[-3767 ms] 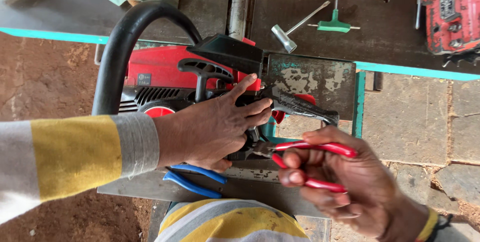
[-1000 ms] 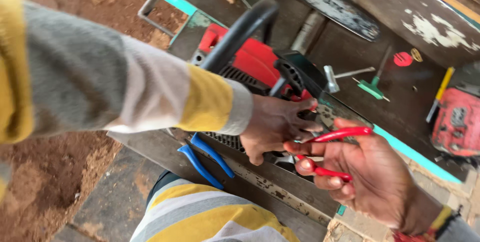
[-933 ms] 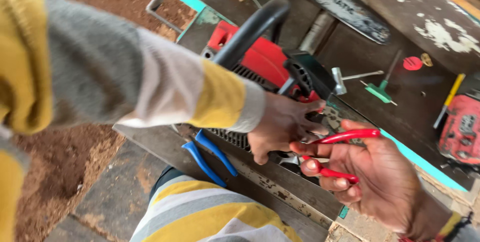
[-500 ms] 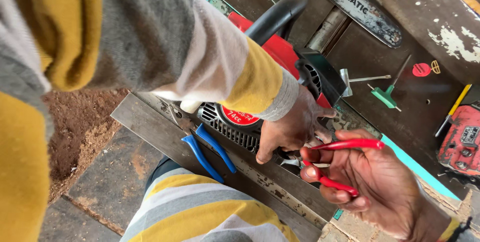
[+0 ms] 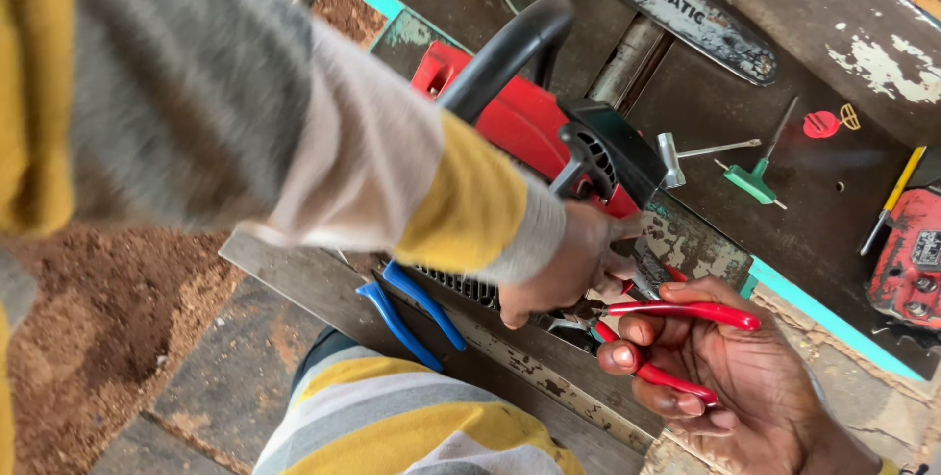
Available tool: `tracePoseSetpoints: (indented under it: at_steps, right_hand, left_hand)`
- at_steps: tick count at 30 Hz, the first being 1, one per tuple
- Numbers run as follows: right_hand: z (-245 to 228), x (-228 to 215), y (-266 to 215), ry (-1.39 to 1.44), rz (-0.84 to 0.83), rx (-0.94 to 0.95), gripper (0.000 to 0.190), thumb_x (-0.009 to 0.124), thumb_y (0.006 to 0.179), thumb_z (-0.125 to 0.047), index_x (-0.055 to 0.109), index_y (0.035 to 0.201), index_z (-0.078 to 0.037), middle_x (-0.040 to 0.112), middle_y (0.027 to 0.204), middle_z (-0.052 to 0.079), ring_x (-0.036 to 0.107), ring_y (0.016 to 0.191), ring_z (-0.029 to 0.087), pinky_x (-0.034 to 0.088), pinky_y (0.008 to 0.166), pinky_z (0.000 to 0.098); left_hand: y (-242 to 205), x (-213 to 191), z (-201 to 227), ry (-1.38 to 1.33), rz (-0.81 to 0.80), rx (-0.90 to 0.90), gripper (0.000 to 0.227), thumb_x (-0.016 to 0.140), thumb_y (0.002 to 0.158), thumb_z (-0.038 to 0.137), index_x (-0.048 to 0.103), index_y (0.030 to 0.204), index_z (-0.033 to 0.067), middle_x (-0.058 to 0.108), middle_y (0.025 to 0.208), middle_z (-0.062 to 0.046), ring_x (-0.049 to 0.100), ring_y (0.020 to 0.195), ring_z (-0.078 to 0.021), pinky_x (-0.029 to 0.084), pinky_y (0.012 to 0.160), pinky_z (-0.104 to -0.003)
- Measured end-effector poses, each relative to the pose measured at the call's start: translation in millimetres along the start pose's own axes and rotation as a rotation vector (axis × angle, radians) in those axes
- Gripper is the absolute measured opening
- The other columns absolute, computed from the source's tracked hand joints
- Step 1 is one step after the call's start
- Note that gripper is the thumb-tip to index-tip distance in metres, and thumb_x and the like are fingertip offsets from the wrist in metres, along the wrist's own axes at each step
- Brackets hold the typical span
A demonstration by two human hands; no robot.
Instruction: The person uses pliers to adjust a small metal component on the side of a chainsaw engine. They repeatedly pull, reposition, and release the part while holding the chainsaw steady with the other hand.
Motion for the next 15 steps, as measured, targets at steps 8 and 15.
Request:
tracePoseSetpoints:
  at_steps: [8,15]
  right_hand:
    - [12.1,-5.0,0.0,0.094,-0.111,-0.024,0.047,0.051,0.093,-0.042,0.059,0.084,0.004,0.059,0.087,0.02,0.058,0.045,0.019,0.041,0.028,0.0216]
    - [12.5,-16.2,-2.8,0.123,-0.254,-0.06,0.054,0.051,0.1,-0.048,0.062,0.097,0.005,0.061,0.096,0.021,0.059,0.054,0.019,0.046,0.035,0.0204]
  left_hand:
    - [-26.7,-41.9,-18.6,0.015,0.109,-0.229,0.037,0.071,0.08,0.03,0.069,0.111,0.0083,0.063,0.135,-0.015,0.055,0.126,-0.0315,0.036,0.109,-0.057]
    - [-110.9,-52.4,-16.1,-0.095,0.434,-0.448,0.018,0.069,0.095,0.028,0.07,0.092,0.0101,0.067,0.116,-0.011,0.062,0.117,-0.0254,0.047,0.103,-0.051]
Point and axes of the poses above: each hand's wrist, its own y-axis towards the middle knuckle, its own x-axis out of the palm, z = x × y, the point moved 2 cm from there along y, towards the middle knuckle
